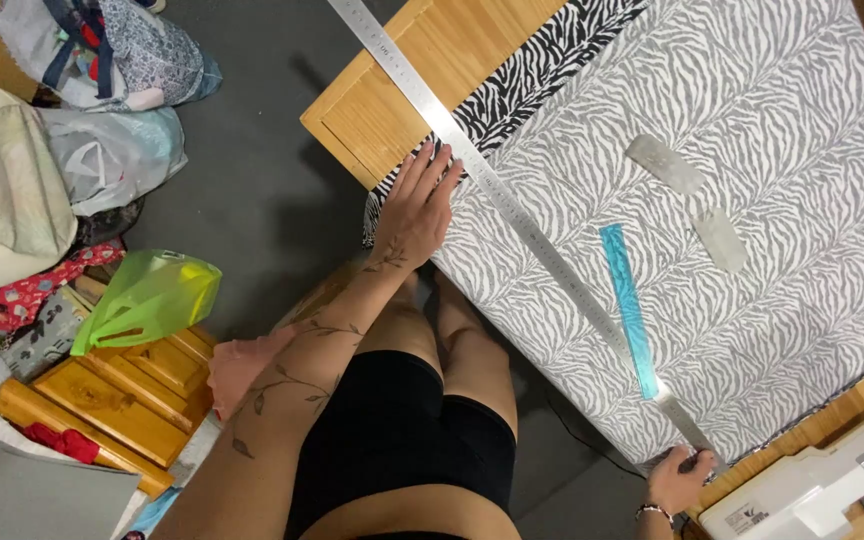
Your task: Measuring, marking, and folding zebra-patterned fabric on a wooden work table in preparation for sewing.
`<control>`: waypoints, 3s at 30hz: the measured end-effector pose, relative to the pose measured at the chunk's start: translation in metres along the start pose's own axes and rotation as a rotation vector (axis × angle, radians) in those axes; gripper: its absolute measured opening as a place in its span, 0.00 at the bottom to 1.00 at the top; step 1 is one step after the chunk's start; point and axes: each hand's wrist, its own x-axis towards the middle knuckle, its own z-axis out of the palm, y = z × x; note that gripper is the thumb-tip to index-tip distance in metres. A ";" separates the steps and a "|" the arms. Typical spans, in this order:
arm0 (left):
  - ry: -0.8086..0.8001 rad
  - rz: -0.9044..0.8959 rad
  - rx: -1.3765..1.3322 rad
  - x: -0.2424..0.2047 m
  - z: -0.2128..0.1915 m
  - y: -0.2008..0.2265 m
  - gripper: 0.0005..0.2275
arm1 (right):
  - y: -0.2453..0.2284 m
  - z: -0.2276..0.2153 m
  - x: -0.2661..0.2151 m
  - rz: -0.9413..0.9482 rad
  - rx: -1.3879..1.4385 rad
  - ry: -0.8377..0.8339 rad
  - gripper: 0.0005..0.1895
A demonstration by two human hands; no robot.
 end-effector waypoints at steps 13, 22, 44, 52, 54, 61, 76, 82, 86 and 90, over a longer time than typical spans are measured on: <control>0.180 0.038 -0.151 -0.002 0.006 -0.006 0.18 | 0.000 0.001 -0.003 -0.008 -0.003 0.031 0.34; 0.278 0.086 -0.140 -0.006 0.016 -0.011 0.13 | -0.003 0.002 -0.004 0.013 0.040 0.025 0.35; 0.223 0.130 -0.051 0.004 0.007 0.013 0.13 | -0.017 -0.009 -0.014 -0.028 0.090 -0.003 0.34; 0.158 0.140 0.038 -0.002 0.025 0.014 0.18 | -0.093 -0.017 -0.038 -0.579 0.243 0.325 0.23; 0.137 0.008 -0.038 -0.002 0.020 0.023 0.14 | -0.132 -0.001 -0.046 -0.816 0.275 0.439 0.24; 0.207 -0.048 0.023 0.003 0.015 0.046 0.12 | -0.283 -0.025 -0.046 -1.020 0.599 0.134 0.14; 0.240 -0.362 0.029 -0.002 0.027 0.064 0.14 | -0.361 -0.005 0.070 -1.186 0.137 -0.135 0.16; 0.316 -0.350 0.067 0.000 0.039 0.051 0.10 | -0.383 0.006 0.104 -1.059 -0.035 -0.334 0.13; 0.383 -0.337 0.067 0.023 0.012 0.077 0.09 | -0.388 0.007 0.110 -1.122 -0.215 -0.375 0.06; 0.280 -0.346 0.085 0.004 0.040 0.056 0.10 | -0.412 -0.020 0.078 -1.169 -0.297 -0.372 0.09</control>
